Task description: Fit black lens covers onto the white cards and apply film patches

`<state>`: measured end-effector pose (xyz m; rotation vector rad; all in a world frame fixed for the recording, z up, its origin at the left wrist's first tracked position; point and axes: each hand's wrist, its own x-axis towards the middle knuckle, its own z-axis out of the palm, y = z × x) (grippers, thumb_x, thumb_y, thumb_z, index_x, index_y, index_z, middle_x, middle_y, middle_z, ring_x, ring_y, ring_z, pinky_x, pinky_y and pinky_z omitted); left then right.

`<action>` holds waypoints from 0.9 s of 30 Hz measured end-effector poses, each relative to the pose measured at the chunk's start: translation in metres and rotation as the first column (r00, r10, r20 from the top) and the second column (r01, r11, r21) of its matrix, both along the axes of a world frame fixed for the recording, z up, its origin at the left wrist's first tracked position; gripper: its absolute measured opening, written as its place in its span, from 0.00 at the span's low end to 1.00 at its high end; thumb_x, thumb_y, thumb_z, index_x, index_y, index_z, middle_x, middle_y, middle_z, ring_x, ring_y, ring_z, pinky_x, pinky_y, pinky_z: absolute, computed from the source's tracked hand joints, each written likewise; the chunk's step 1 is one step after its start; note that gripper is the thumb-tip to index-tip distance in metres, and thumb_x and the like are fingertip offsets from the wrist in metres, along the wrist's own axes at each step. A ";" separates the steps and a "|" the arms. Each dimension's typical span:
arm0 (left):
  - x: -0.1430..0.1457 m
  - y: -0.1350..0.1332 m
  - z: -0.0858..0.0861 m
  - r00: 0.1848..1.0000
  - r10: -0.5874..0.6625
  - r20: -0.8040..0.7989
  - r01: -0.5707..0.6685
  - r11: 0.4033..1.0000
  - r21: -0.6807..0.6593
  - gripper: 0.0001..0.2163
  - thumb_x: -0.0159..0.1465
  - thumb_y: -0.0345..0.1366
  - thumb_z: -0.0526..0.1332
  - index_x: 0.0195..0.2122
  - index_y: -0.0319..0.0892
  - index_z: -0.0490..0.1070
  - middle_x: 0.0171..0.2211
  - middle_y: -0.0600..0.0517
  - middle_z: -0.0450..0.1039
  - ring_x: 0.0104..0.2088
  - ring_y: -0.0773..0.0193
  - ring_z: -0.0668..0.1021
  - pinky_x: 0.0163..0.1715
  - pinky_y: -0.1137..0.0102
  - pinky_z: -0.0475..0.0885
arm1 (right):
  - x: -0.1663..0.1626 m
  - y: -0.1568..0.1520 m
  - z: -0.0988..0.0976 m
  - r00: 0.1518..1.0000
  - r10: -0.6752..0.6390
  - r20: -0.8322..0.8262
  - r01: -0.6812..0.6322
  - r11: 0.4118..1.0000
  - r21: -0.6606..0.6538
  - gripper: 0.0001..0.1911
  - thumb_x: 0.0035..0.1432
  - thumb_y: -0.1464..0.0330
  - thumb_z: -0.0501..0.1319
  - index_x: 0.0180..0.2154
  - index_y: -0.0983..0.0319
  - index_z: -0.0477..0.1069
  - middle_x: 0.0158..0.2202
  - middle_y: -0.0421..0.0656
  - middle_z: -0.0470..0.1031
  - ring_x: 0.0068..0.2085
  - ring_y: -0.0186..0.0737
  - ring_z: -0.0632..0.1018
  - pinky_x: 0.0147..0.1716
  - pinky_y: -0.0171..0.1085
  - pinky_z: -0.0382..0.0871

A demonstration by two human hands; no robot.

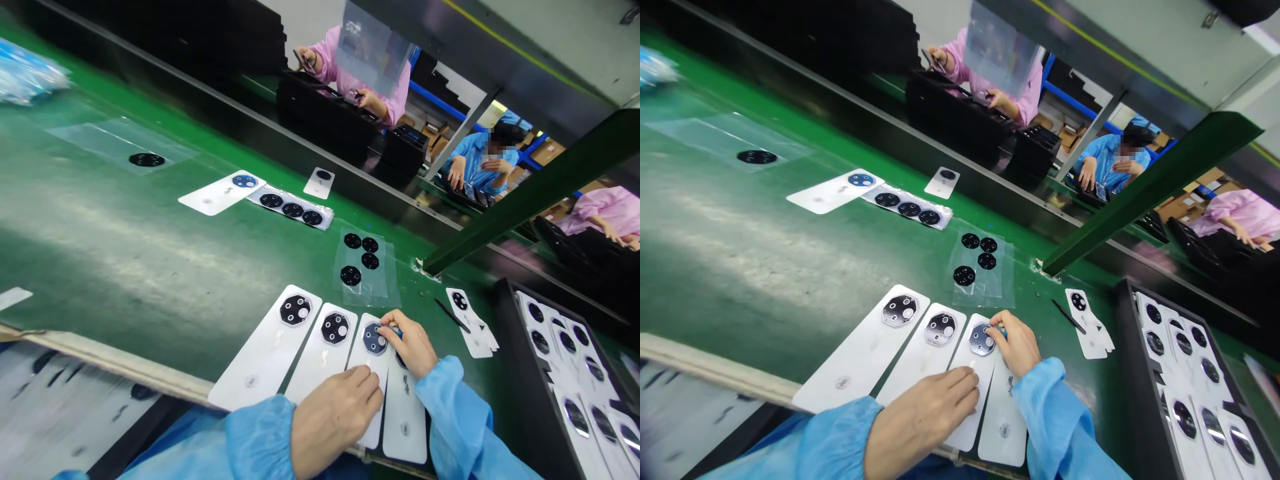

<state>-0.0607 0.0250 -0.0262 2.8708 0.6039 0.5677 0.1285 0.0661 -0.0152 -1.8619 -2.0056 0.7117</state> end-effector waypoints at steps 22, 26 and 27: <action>0.004 -0.004 -0.002 0.994 0.043 -0.100 -0.043 0.999 0.008 0.05 0.62 0.24 0.55 0.39 0.34 0.66 0.38 0.46 0.70 0.40 0.60 0.73 0.37 0.68 0.71 | -0.004 0.004 -0.007 0.920 0.224 0.323 -0.263 0.961 0.083 0.07 0.61 0.71 0.47 0.31 0.59 0.61 0.30 0.44 0.69 0.32 0.42 0.72 0.29 0.37 0.62; 0.004 -0.005 -0.002 0.993 0.045 -0.112 -0.046 0.999 -0.011 0.04 0.62 0.24 0.55 0.38 0.35 0.66 0.38 0.47 0.70 0.40 0.59 0.73 0.35 0.68 0.72 | -0.007 -0.013 -0.005 0.907 0.274 0.319 -0.315 0.945 0.084 0.08 0.60 0.72 0.47 0.30 0.59 0.60 0.29 0.42 0.67 0.29 0.40 0.70 0.27 0.36 0.62; 0.004 -0.005 -0.002 0.993 0.046 -0.111 -0.048 0.999 -0.013 0.05 0.62 0.24 0.55 0.38 0.35 0.66 0.38 0.47 0.70 0.40 0.59 0.73 0.35 0.68 0.72 | -0.009 -0.019 -0.004 0.908 0.287 0.305 -0.326 0.942 0.085 0.07 0.60 0.72 0.47 0.30 0.59 0.59 0.29 0.42 0.67 0.30 0.39 0.70 0.28 0.36 0.62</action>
